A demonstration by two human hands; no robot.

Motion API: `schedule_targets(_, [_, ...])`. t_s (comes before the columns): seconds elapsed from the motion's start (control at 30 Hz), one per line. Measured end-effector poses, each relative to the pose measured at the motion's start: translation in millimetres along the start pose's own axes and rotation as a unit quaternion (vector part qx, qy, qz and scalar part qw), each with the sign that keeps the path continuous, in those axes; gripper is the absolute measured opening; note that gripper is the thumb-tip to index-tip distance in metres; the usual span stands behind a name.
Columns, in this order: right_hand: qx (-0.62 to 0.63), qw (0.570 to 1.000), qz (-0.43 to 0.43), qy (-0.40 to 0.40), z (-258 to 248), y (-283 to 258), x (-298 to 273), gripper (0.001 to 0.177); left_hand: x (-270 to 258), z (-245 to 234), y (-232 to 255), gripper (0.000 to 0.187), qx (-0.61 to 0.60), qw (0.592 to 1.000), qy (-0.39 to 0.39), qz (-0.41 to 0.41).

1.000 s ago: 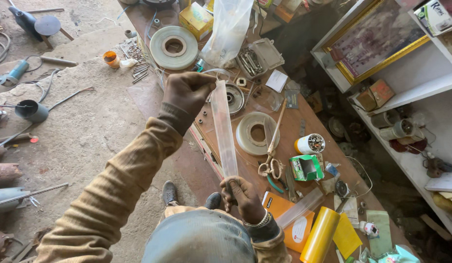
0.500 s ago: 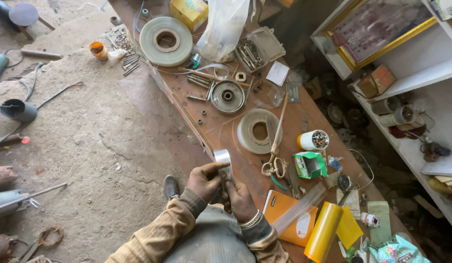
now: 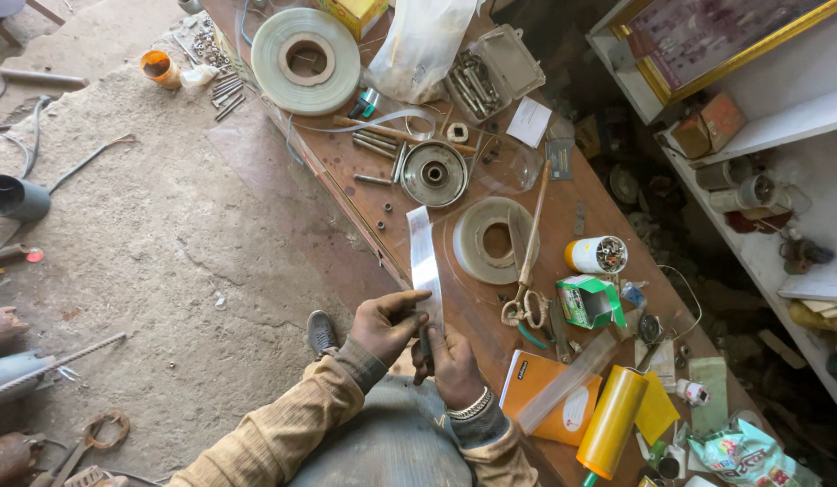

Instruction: The person uses a large knife to cut a roll of clear plastic sheeting into rectangular pieces on a cluttered workbench. The person repeatedly cuts, inspects, and stacks the cut pieces.

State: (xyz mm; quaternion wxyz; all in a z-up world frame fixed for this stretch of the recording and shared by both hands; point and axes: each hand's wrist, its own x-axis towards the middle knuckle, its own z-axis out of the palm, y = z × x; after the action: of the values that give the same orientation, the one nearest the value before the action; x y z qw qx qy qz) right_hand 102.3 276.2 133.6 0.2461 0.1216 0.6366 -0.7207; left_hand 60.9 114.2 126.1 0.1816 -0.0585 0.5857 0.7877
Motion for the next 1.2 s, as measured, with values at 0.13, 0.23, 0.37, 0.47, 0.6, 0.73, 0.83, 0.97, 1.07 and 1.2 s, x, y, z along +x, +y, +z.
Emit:
schedule_targets(0.13, [-0.004,1.0,-0.003,-0.007,-7.2,1.5,8.1,0.04,6.4,-4.9,8.7,0.041,0.063,0.997,-0.029,-0.024])
schedule_targets(0.23, [-0.007,0.999,0.039,-0.022,-25.7,-9.1,19.3,0.047,24.8,-1.5,16.2,0.044,0.128,0.99,-0.053,0.025])
schedule_targets(0.37, [-0.033,0.997,0.048,-0.054,-51.1,-28.1,31.5,0.042,47.4,17.6,25.9,0.047,0.231,0.971,-0.05,0.018])
schedule_targets(0.47, [-0.045,0.997,0.057,-0.042,-78.8,-32.8,42.7,0.042,65.6,31.1,30.0,0.048,0.135,0.989,-0.06,0.022])
schedule_targets(0.6, [-0.185,0.962,-0.001,0.201,-124.2,-5.2,60.1,0.028,79.9,30.7,21.7,0.048,0.164,0.986,0.001,0.01])
schedule_targets(0.73, [-0.392,0.826,-0.036,0.403,-172.1,20.2,75.3,0.016,85.6,23.7,21.4,0.05,0.144,0.989,0.021,0.001])
schedule_targets(0.83, [-0.402,0.791,-0.057,0.457,-192.1,32.8,72.4,0.014,96.3,16.2,28.9,0.049,0.142,0.989,0.025,-0.015])
schedule_targets(0.97, [-0.338,0.786,-0.163,0.492,-206.3,39.6,67.1,0.015,104.9,3.5,38.3,0.051,0.141,0.99,0.013,0.026])
schedule_targets(1.07, [-0.318,0.841,-0.009,0.438,-214.9,37.1,73.8,0.02,113.7,-2.6,42.0,0.048,0.151,0.987,0.028,-0.042])
schedule_targets(1.2, [-0.466,0.786,-0.045,0.404,-210.0,36.1,71.9,0.023,131.6,-1.1,49.3,0.049,0.161,0.987,-0.001,0.007])
